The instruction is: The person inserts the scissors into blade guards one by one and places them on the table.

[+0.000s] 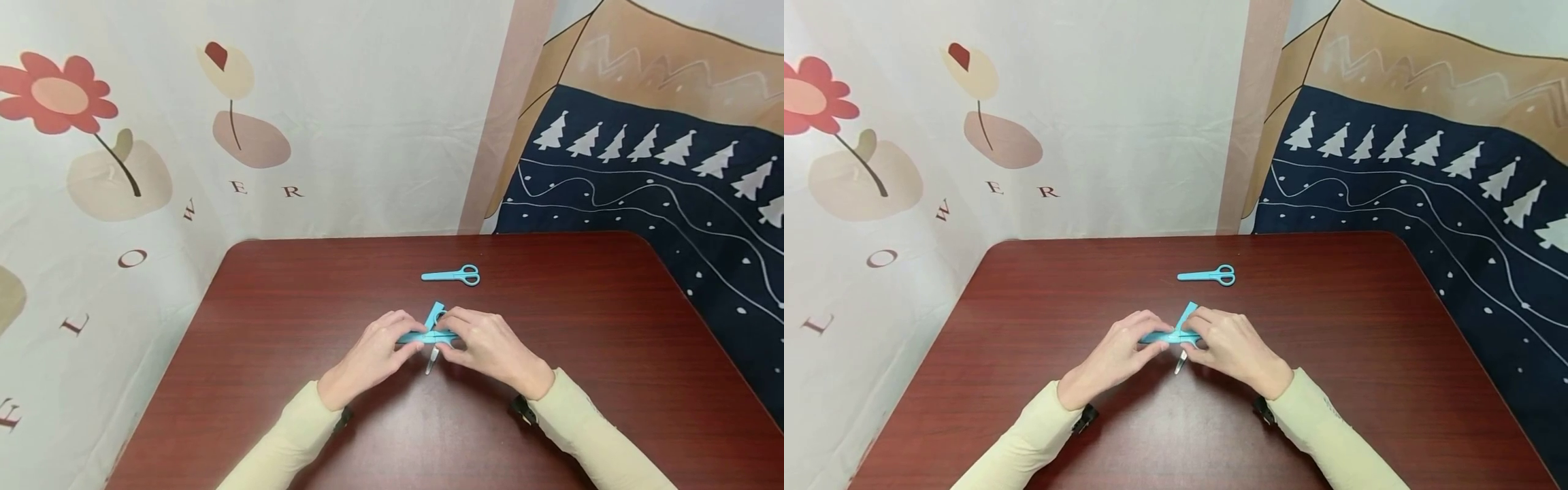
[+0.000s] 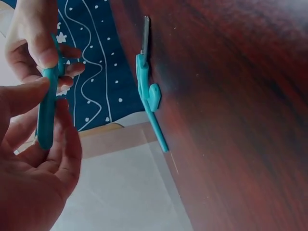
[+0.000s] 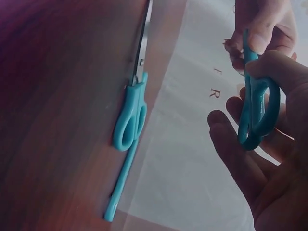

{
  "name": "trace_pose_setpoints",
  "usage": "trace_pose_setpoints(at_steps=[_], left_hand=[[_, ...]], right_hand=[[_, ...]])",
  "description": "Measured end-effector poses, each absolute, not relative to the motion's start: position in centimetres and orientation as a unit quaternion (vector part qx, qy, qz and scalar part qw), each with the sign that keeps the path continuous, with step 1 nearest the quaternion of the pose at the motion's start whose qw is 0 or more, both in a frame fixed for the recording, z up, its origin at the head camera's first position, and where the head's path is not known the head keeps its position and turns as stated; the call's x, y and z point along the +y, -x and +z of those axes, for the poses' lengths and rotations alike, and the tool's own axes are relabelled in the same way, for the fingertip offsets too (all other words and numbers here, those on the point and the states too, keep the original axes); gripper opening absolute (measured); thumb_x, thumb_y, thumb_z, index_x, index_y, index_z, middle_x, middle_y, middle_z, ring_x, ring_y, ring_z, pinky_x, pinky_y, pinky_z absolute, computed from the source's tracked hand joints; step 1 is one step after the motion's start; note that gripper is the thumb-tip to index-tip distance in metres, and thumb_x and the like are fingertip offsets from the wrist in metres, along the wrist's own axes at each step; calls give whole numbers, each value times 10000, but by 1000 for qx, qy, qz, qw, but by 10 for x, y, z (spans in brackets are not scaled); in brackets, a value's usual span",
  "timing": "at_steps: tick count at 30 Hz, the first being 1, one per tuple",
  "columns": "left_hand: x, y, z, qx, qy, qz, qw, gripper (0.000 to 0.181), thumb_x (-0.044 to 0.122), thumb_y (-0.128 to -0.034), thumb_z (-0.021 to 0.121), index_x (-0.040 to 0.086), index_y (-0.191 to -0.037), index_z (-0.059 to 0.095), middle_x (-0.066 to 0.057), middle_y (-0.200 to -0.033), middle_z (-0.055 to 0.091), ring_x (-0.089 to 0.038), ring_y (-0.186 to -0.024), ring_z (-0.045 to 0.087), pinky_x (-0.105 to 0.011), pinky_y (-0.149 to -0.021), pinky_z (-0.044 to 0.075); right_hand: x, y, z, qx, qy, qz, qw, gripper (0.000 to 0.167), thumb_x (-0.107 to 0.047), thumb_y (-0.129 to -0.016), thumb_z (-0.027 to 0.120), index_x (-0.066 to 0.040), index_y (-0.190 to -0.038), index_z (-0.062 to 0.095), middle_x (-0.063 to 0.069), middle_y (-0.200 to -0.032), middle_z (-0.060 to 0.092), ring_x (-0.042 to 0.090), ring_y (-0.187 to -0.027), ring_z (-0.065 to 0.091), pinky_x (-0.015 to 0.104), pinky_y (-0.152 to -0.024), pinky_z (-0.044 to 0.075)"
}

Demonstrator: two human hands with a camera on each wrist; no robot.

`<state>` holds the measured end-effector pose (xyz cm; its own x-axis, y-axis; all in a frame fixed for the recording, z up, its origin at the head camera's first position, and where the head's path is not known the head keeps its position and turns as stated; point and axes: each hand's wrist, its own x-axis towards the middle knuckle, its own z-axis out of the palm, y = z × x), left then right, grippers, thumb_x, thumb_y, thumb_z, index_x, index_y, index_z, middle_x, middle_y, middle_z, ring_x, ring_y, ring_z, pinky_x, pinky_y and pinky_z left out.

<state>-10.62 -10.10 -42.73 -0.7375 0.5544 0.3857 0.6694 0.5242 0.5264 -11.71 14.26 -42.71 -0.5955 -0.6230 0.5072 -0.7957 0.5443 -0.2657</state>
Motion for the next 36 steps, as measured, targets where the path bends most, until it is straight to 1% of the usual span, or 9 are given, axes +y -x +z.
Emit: trace_pose_setpoints(at_steps=[3, 6, 10, 15, 17, 21, 25, 31, 36], left_hand=[[-102, 105, -427, -874, 344, -335, 77, 274, 168, -932, 794, 91, -1189, 735, 24, -1151, 661, -152, -1054, 607, -331, -874, 532], [-105, 105, -426, -877, 330, -340, 84, 370, 199, -931, 797, 89, -1273, 705, 3, -1266, 641, -181, -1181, 592, -376, -950, 527], [-111, 106, -425, -878, 309, -352, 100, 457, 217, -915, 808, 101, -1337, 675, -24, -1369, 613, -199, -1276, 559, -425, -1005, 505], [-120, 106, -426, -879, 288, -365, 104, 507, 246, -901, 808, 89, -1359, 659, -37, -1418, 592, -213, -1328, 529, -472, -1039, 475], [-123, 106, -427, -883, 279, -365, 101, 515, 260, -903, 797, 98, -1370, 652, -22, -1437, 576, -217, -1341, 521, -487, -1054, 460], [-131, 105, -429, -890, 260, -363, 93, 546, 296, -907, 779, 123, -1402, 628, -9, -1499, 527, -247, -1377, 496, -542, -1085, 419], [-138, 104, -429, -895, 246, -363, 77, 611, 339, -912, 764, 134, -1456, 577, -5, -1573, 455, -277, -1432, 443, -589, -1115, 375], [-147, 100, -428, -899, 230, -370, 46, 707, 409, -932, 735, 135, -1536, 487, -22, -1649, 357, -307, -1500, 349, -630, -1143, 323], [-153, 98, -429, -899, 226, -372, 41, 720, 431, -943, 714, 138, -1552, 464, 13, -1659, 339, -294, -1525, 306, -633, -1155, 305]], right_hand=[[146, 119, -429, -868, -399, 235, 179, 303, -200, -803, 906, -107, -1041, 742, -36, -994, 702, 55, -759, 639, 221, -628, 552], [151, 122, -430, -880, -377, 233, 172, 299, -197, -816, 897, -120, -1058, 738, -39, -1001, 699, 63, -768, 646, 237, -635, 563], [157, 127, -429, -894, -349, 227, 163, 294, -202, -828, 888, -137, -1065, 729, -40, -996, 684, 87, -818, 637, 284, -669, 586], [164, 135, -429, -906, -322, 228, 156, 300, -209, -823, 895, -142, -1065, 732, -24, -1010, 683, 132, -884, 627, 327, -667, 583], [167, 139, -429, -908, -314, 230, 154, 290, -207, -828, 888, -142, -1064, 733, -17, -1020, 686, 143, -891, 624, 333, -660, 574], [171, 147, -427, -913, -305, 229, 147, 270, -215, -848, 869, -137, -1068, 735, -10, -1011, 682, 147, -862, 601, 327, -639, 553], [172, 155, -426, -918, -295, 228, 132, 263, -238, -865, 861, -135, -1074, 740, -8, -996, 679, 145, -830, 586, 327, -630, 545], [172, 169, -431, -923, -290, 228, 111, 243, -199, -888, 840, -106, -1088, 738, 20, -992, 682, 162, -824, 585, 332, -664, 548], [171, 179, -438, -923, -291, 229, 100, 202, -173, -912, 816, -79, -1072, 737, 19, -928, 641, 158, -778, 555, 305, -672, 521]])
